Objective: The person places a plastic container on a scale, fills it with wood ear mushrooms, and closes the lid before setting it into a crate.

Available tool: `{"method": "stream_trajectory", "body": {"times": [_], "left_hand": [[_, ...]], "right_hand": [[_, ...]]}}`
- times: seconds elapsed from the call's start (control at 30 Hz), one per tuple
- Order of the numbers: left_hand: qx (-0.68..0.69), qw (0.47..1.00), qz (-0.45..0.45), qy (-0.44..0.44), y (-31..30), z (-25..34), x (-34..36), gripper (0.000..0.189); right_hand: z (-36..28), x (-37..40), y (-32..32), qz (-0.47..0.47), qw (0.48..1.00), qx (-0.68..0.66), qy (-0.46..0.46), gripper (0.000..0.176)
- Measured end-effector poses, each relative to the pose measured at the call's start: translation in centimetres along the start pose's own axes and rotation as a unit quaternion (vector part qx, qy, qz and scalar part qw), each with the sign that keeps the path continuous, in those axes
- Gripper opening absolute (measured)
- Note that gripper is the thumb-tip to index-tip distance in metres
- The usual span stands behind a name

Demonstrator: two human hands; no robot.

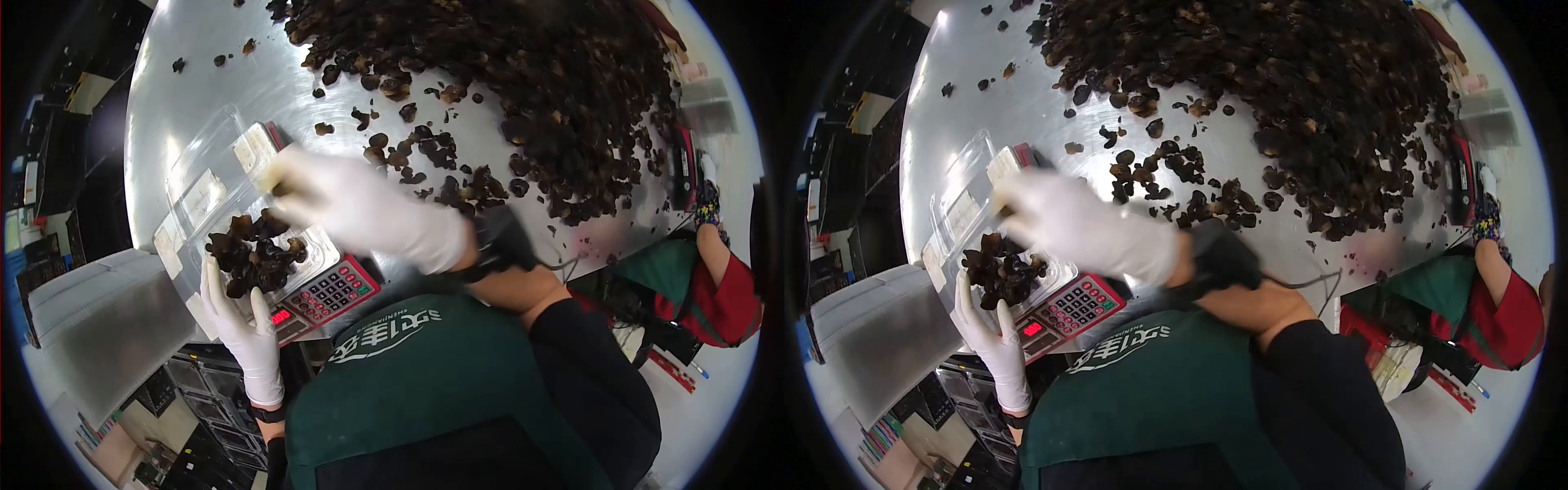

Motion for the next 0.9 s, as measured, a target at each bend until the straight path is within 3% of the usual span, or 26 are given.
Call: {"method": "stream_trajectory", "body": {"times": [0.07, 0.13, 0.2, 0.27, 0.33, 0.43, 0.47, 0.53, 0.6, 0.63, 0.67, 0.7, 0.8, 0.9], "left_hand": [[0.022, 1.000, 0.002, -0.014, 0.1, -0.6, 0.5, 0.065], [0.053, 0.998, 0.019, -0.020, -0.1, -0.3, 0.2, 0.065], [0.026, 1.000, 0.008, -0.008, -0.2, -0.1, 0.1, 0.064], [0.041, 0.999, 0.010, -0.015, -0.1, -0.1, 0.0, 0.064], [0.029, 1.000, 0.009, -0.008, -0.1, -0.1, 0.1, 0.066], [0.033, 0.999, 0.012, -0.007, 0.0, -0.4, 0.2, 0.069], [0.030, 0.999, 0.009, -0.005, 0.1, -0.5, 0.3, 0.069], [0.024, 1.000, 0.003, -0.003, 0.2, -0.8, 0.4, 0.069], [0.025, 1.000, 0.010, 0.003, 0.2, -0.8, 0.3, 0.069], [0.025, 1.000, 0.012, 0.006, 0.2, -0.7, 0.3, 0.069], [0.026, 1.000, 0.007, 0.000, 0.2, -0.7, 0.3, 0.069], [0.028, 1.000, 0.002, -0.007, 0.1, -0.6, 0.1, 0.069], [0.032, 0.999, 0.006, -0.009, 0.2, -0.8, 0.3, 0.069], [0.010, 1.000, -0.005, -0.005, 0.1, -0.5, 0.2, 0.069]], "right_hand": [[-2.3, -0.7, 5.5, -0.003, 0.982, 0.144, -0.121, 0.026], [-2.3, -0.9, 9.7, -0.091, 0.937, 0.314, -0.123, 0.025], [-3.6, -0.8, 8.7, -0.002, 0.925, 0.320, -0.205, 0.026], [-2.8, -2.3, 5.1, 0.069, 0.936, 0.291, -0.187, 0.026], [3.6, -5.6, -0.3, 0.120, 0.939, 0.313, -0.074, 0.021], [12.1, -5.3, -10.5, 0.224, 0.863, 0.448, 0.062, 0.032], [15.9, -4.3, -12.6, 0.273, 0.833, 0.478, 0.050, 0.026], [18.5, -3.0, -15.6, 0.273, 0.882, 0.382, -0.042, 0.029], [19.9, -2.5, -17.9, 0.253, 0.927, 0.272, 0.046, 0.026], [21.6, -2.0, -18.7, 0.220, 0.955, 0.136, 0.146, 0.024], [22.3, -1.3, -18.6, 0.181, 0.953, -0.004, 0.241, 0.022], [22.8, -0.8, -18.5, 0.159, 0.943, -0.096, 0.275, 0.024], [22.5, 0.1, -17.8, 0.128, 0.899, -0.346, 0.236, 0.029], [20.7, 0.5, -17.9, 0.080, 0.916, -0.341, 0.197, 0.036]]}}
Point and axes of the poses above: each hand's wrist, its own x-axis away from the middle knuckle, its own y-axis out of the palm, z = x × y, the point moved 9 cm from there along -x, towards the middle knuckle, and after that the axes turned 10 degrees about y, right-handed, at the moved point
